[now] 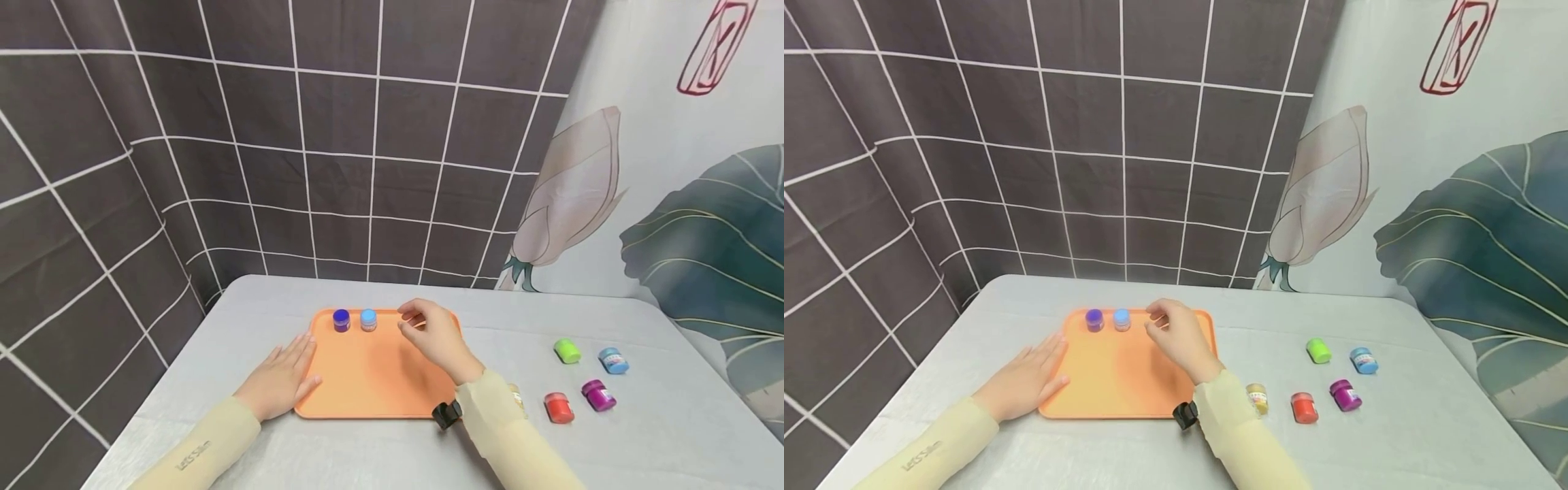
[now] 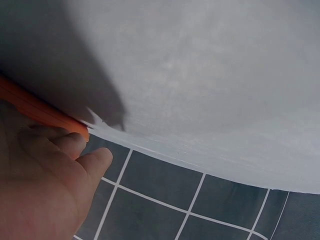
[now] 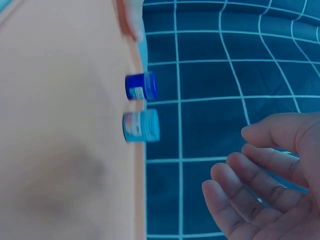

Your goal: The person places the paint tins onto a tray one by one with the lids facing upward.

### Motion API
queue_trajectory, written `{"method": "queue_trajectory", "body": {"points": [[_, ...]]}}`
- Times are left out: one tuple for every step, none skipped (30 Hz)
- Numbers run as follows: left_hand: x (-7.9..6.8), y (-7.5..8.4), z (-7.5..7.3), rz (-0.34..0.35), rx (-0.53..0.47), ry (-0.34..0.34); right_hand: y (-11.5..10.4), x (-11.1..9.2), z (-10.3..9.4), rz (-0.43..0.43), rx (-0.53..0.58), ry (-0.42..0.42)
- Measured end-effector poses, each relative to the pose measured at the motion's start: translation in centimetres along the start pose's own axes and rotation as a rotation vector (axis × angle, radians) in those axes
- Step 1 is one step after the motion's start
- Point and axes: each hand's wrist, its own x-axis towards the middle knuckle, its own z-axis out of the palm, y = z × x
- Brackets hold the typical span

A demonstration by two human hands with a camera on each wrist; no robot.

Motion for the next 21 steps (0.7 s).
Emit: {"method": "queue_trajectory", "body": {"points": [[0.0, 0.0, 0.0, 0.001, 0.0, -0.001, 0.1, -0.2, -0.3, -0.011, -0.01, 0.01], [0.0, 0.0, 0.0, 0.003, 0.0, -0.001, 0.1, -0.4, -0.6, -0.021, -0.024, 0.018], [0.1, 0.0, 0.1, 0.005, 0.0, -0.001, 0.2, -0.6, -0.8, -0.026, -0.035, 0.022], [0.1, 0.0, 0.1, 0.006, 0.0, 0.0, 0.3, -0.9, -1.1, -0.032, -0.044, 0.023], [0.1, 0.0, 0.1, 0.004, -0.001, 0.002, 0.4, -1.1, -1.5, -0.038, -0.051, 0.021], [0.1, -0.1, 0.1, 0.004, 0.0, 0.003, 0.5, -1.3, -1.8, -0.043, -0.061, 0.017], [0.1, -0.1, 0.1, 0.002, 0.001, 0.006, 0.5, -1.5, -2.1, -0.045, -0.071, 0.012], [0.1, -0.2, 0.1, 0.001, 0.002, 0.008, 0.7, -1.7, -2.4, -0.047, -0.084, 0.008], [0.1, -0.2, 0.1, 0.0, 0.002, 0.009, 0.8, -1.9, -2.7, -0.047, -0.094, 0.004], [0.1, -0.2, 0.1, -0.001, 0.002, 0.01, 1.0, -2.1, -3.1, -0.05, -0.108, 0.002], [0.1, -0.2, 0.1, -0.001, 0.002, 0.01, 1.1, -2.3, -3.4, -0.044, -0.119, -0.003], [0.0, -0.3, 0.1, -0.001, 0.005, 0.01, 1.2, -2.4, -3.8, -0.036, -0.132, -0.006], [0.0, -0.3, 0.1, -0.002, 0.005, 0.01, 1.3, -2.7, -4.1, -0.025, -0.143, -0.009], [0.0, -0.2, 0.1, -0.002, 0.005, 0.009, 1.4, -2.9, -4.5, -0.013, -0.154, -0.01], [0.0, -0.2, 0.0, -0.002, 0.002, 0.009, 1.5, -3.2, -4.9, 0.002, -0.166, -0.012], [0.0, -0.1, 0.0, -0.003, -0.002, 0.009, 1.5, -3.4, -5.3, 0.018, -0.184, -0.011], [0.0, -0.1, -0.1, -0.003, -0.006, 0.007, 1.5, -3.7, -5.7, 0.031, -0.201, -0.012], [0.0, 0.0, -0.1, -0.003, -0.008, 0.006, 1.5, -4.0, -6.1, 0.045, -0.218, -0.011], [0.0, 0.0, -0.2, 0.001, -0.013, 0.007, 1.5, -4.3, -6.4, 0.059, -0.235, -0.011], [0.0, 0.1, -0.2, 0.001, -0.014, 0.006, 1.5, -4.6, -6.8, 0.066, -0.252, -0.01], [0.0, 0.1, -0.2, 0.001, -0.015, 0.004, 1.5, -4.9, -7.1, 0.078, -0.269, -0.011]]}}
